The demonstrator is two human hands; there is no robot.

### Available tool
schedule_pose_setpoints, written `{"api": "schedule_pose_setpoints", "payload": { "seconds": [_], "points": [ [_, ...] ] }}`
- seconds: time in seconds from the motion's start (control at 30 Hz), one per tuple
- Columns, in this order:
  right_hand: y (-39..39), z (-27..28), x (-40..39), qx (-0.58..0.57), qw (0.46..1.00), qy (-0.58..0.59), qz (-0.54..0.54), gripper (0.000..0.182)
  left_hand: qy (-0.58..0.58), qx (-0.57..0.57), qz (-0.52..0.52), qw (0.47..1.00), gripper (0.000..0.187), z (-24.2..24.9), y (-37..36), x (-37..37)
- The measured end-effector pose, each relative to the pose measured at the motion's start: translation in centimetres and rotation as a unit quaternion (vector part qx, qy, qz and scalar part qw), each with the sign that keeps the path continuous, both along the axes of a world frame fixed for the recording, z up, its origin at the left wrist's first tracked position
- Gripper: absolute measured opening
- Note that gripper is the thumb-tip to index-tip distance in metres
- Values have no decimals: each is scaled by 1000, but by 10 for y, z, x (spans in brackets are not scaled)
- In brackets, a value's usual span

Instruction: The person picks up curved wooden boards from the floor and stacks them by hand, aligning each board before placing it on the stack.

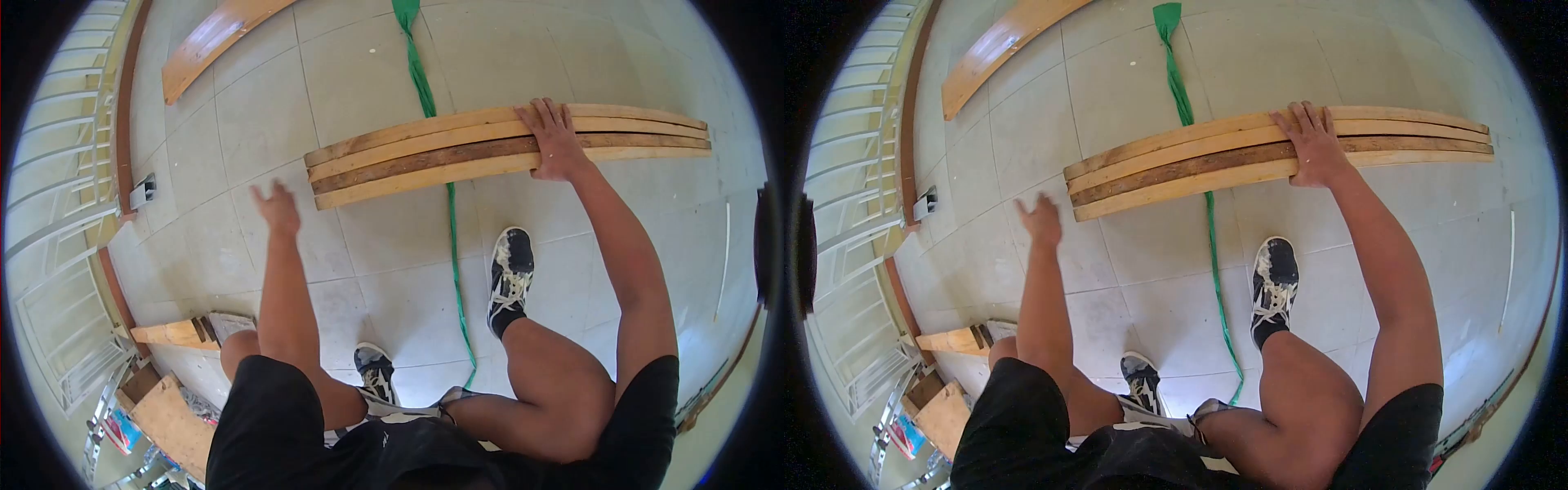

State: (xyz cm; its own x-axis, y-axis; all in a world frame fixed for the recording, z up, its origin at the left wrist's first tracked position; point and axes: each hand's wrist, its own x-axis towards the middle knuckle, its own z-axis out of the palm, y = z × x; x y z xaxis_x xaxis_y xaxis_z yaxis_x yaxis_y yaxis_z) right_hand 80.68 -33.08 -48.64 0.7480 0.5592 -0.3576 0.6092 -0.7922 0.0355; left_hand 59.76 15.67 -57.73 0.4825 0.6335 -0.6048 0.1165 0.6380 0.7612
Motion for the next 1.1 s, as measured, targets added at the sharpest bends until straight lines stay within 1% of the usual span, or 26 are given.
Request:
{"api": "schedule_pose_setpoints", "payload": {
  "seconds": [0.03, 0.1, 0.13, 0.2, 0.23, 0.27, 0.3, 0.33, 0.37, 0.4, 0.43, 0.5, 0.53, 0.6, 0.63, 0.7, 0.83, 0.93, 1.0, 1.03, 1.1],
  "points": [
    [2, 1, 2, -4, 1000, -4, -2, 120, -4, -4, -2, 1000, 67, 7, -20, 12],
    [2, 2, 0, -14, 1000, 2, 2, 120, 54, 4, -82, 995, 53, 15, -72, 33],
    [0, 1, -2, -23, 1000, 5, 0, 120, 56, -5, -83, 995, 53, 17, -71, 30],
    [-2, -2, 0, 17, 1000, -6, 4, 120, 51, -3, -208, 977, 60, 24, -65, 28],
    [-2, -3, -1, 10, 1000, -7, -4, 120, 49, -9, -216, 975, 60, 29, -70, 29],
    [-3, -3, -1, 13, 1000, -11, 5, 120, 47, 129, -234, 963, 72, 35, -74, 29],
    [-3, -3, -1, 15, 1000, -14, 13, 119, 43, 264, -246, 932, 85, 43, -78, 32],
    [-2, -2, -1, 8, 1000, -14, 6, 119, 38, 258, -253, 932, 85, 59, -88, 40],
    [-1, -2, -1, -3, 1000, -20, 11, 119, 54, 534, -382, 752, 96, 80, -101, 49],
    [0, -1, -2, -15, 999, -25, 19, 120, 60, 745, -459, 480, 109, 90, -111, 53],
    [0, -1, -1, -21, 999, -22, 17, 120, 57, 741, -462, 484, 109, 87, -117, 56],
    [-1, 0, -1, -35, 998, -32, 37, 120, 132, 704, -527, 458, 121, 81, -124, 60],
    [-2, 1, 3, -38, 998, -32, 35, 120, 129, 702, -529, 458, 121, 79, -125, 61],
    [-4, 1, 5, -45, 995, -38, 77, 121, 111, 705, -527, 461, 112, 79, -121, 60],
    [-5, 2, 7, -46, 995, -38, 74, 121, 109, 705, -528, 460, 112, 79, -121, 62],
    [-9, 2, 10, -29, 992, -52, 116, 121, 106, 707, -525, 461, 107, 81, -122, 60],
    [-8, 5, 11, -26, 993, -27, 108, 121, 101, 709, -517, 469, 105, 80, -121, 59],
    [-4, 10, 13, -44, 992, -17, 115, 120, 95, 709, -514, 473, 105, 81, -118, 59],
    [2, 12, 15, 33, 996, -3, 87, 102, 88, 704, -516, 479, 103, 80, -118, 61],
    [12, 10, 20, 35, 995, -4, 90, 102, 90, 706, -514, 480, 103, 80, -115, 63],
    [39, 6, 32, 215, 975, -59, 13, 72, 99, 697, -521, 483, 102, 80, -117, 62]
  ]
}}
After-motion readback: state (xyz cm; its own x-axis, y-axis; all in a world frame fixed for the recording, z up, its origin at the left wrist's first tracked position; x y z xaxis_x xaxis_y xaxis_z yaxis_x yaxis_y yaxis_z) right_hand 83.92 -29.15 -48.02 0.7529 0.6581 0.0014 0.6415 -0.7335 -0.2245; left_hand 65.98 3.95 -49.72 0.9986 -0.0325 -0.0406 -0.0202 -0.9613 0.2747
